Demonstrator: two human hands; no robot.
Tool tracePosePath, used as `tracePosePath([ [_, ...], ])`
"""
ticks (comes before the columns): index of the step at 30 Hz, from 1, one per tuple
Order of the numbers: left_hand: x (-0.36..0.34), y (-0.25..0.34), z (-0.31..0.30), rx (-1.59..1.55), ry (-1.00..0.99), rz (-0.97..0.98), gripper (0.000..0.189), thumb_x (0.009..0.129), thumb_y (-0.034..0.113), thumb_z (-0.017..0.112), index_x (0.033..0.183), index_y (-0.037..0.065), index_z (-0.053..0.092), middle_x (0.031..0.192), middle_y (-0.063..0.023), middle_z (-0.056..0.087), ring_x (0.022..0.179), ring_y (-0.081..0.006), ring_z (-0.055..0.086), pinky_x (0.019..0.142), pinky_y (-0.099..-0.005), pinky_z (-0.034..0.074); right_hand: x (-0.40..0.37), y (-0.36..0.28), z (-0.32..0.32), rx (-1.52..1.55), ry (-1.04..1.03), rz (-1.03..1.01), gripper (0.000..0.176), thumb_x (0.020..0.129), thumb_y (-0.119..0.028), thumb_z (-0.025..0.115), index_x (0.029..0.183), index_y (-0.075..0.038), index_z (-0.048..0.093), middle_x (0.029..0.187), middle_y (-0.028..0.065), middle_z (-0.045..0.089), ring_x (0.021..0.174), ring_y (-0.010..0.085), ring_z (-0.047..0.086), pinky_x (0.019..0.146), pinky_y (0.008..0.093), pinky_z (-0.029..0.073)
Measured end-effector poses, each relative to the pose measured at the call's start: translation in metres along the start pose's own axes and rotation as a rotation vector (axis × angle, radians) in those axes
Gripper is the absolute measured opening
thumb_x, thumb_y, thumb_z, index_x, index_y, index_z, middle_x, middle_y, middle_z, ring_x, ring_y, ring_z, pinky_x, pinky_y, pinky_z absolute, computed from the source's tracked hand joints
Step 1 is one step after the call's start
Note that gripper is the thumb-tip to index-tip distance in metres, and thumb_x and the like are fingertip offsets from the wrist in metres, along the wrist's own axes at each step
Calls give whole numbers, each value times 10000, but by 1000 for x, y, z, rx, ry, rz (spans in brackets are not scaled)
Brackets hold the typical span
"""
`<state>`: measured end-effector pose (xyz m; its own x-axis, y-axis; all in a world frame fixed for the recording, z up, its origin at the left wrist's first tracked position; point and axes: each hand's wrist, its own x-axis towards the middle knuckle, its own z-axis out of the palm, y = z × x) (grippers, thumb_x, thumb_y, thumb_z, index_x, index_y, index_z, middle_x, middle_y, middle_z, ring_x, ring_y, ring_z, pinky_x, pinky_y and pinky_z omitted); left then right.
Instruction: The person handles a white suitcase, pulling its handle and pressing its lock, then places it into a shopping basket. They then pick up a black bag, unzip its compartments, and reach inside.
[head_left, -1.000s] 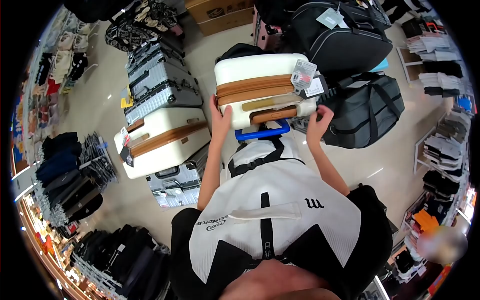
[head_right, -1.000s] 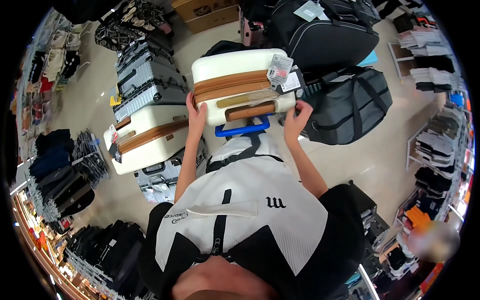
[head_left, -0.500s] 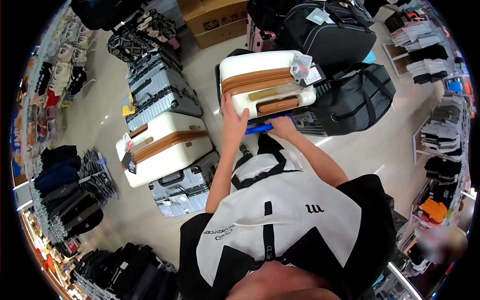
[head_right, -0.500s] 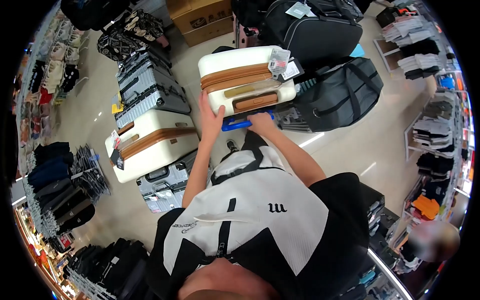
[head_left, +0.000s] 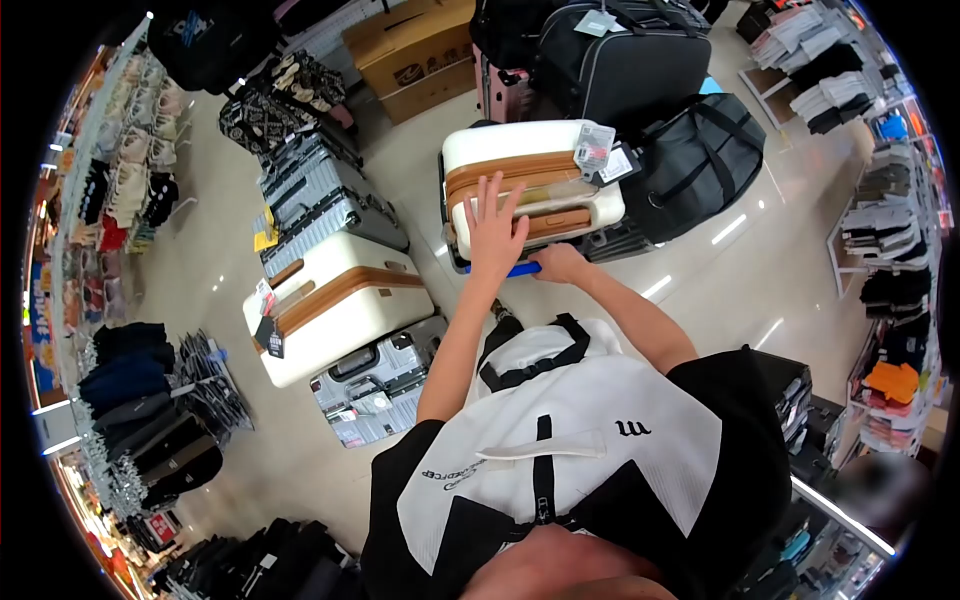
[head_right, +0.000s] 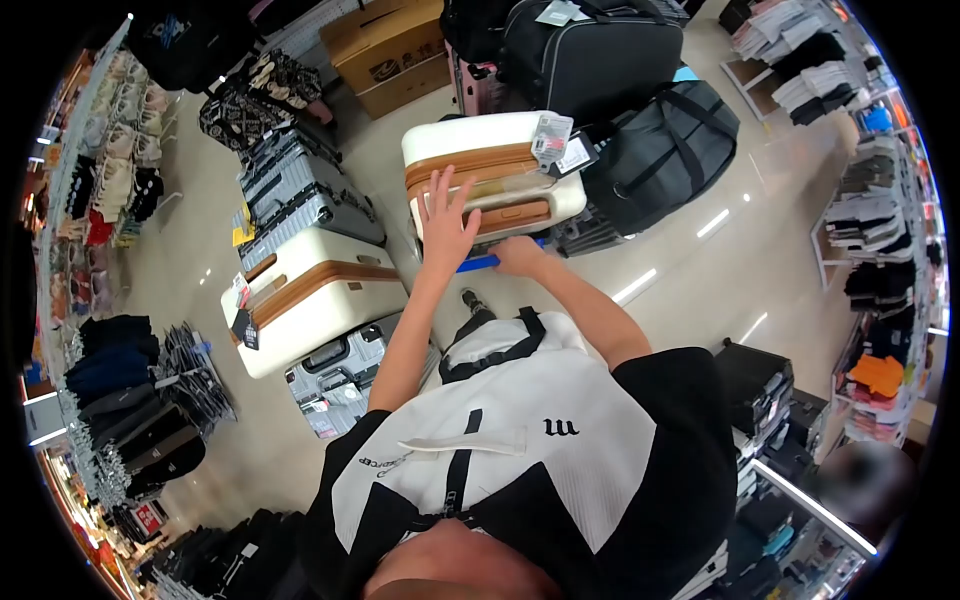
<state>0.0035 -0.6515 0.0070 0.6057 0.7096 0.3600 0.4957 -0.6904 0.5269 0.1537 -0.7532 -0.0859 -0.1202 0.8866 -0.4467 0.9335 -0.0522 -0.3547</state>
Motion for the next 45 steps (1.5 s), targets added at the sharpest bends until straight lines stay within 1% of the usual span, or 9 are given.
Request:
tracePosePath([
  [7, -33, 31, 34, 300, 59, 25, 456, 895, 293, 646, 1332, 175, 594, 1493, -72, 475, 1437, -294, 368, 1198, -592, 187, -39, -9, 39, 4, 130, -63, 263, 770, -337, 686, 927, -133, 739, 801, 146, 719, 798, 346, 714, 731, 508, 565],
  [9, -49, 40, 33, 327, 70, 36, 453, 894, 282, 642, 1331, 176, 594, 1490, -63, 481, 1435, -286, 373, 1202, -577, 192, -54, -12, 49, 28, 187, -98, 266, 763, -320, 688, 946, -135, 746, 773, 144, 714, 768, 353, 708, 710, 493, 568],
  [14, -88, 71, 31, 376, 61, 18, 455, 884, 272, 652, 1323, 172, 589, 1472, -72, 489, 1429, -289, 374, 1207, -580, 199, -96, -25, 67, 46, 150, -92, 274, 768, -308, 694, 964, -128, 758, 843, 145, 732, 856, 330, 716, 767, 478, 570],
  [17, -116, 93, 28, 414, 45, -10, 468, 882, 274, 655, 1332, 165, 581, 1483, -74, 475, 1434, -289, 367, 1208, -576, 194, -122, -31, 83, 63, 116, -55, 262, 771, -295, 687, 958, -126, 759, 841, 145, 731, 852, 332, 715, 766, 476, 570],
  [29, -240, 159, 26, 366, 97, -57, 475, 923, 295, 600, 1368, 135, 565, 1514, -136, 436, 1449, -347, 340, 1184, -639, 177, -233, -54, 171, -34, 348, 7, 188, 720, -284, 683, 803, -132, 755, 721, 124, 707, 695, 334, 711, 656, 437, 579],
  [30, -249, 167, 19, 355, 68, -54, 480, 929, 300, 593, 1378, 134, 557, 1516, -140, 434, 1450, -350, 338, 1182, -644, 183, -244, -62, 174, -30, 297, 47, 201, 725, -290, 694, 815, -124, 761, 755, 129, 717, 747, 327, 718, 691, 440, 581],
  [33, -279, 171, 12, 294, 58, -2, 491, 928, 306, 594, 1388, 139, 551, 1527, -145, 424, 1453, -350, 330, 1191, -639, 172, -268, -85, 190, -36, 227, 127, 206, 729, -291, 694, 802, -112, 764, 777, 132, 725, 788, 321, 723, 717, 445, 581],
  [37, -321, 175, -11, 224, -11, 117, 493, 911, 295, 603, 1380, 151, 560, 1513, -144, 443, 1451, -347, 327, 1204, -625, 168, -296, -127, 244, 25, 343, 241, 201, 699, -295, 704, 808, -132, 749, 758, 135, 718, 733, 331, 714, 656, 451, 573],
  [45, -369, 161, -48, 82, -78, 383, 441, 833, 262, 641, 1269, 195, 655, 1439, -78, 531, 1396, -293, 424, 1194, -592, 227, -331, -230, 292, 158, 367, 412, 184, 797, -258, 675, 854, -89, 721, 821, 161, 728, 767, 352, 719, 716, 480, 583],
])
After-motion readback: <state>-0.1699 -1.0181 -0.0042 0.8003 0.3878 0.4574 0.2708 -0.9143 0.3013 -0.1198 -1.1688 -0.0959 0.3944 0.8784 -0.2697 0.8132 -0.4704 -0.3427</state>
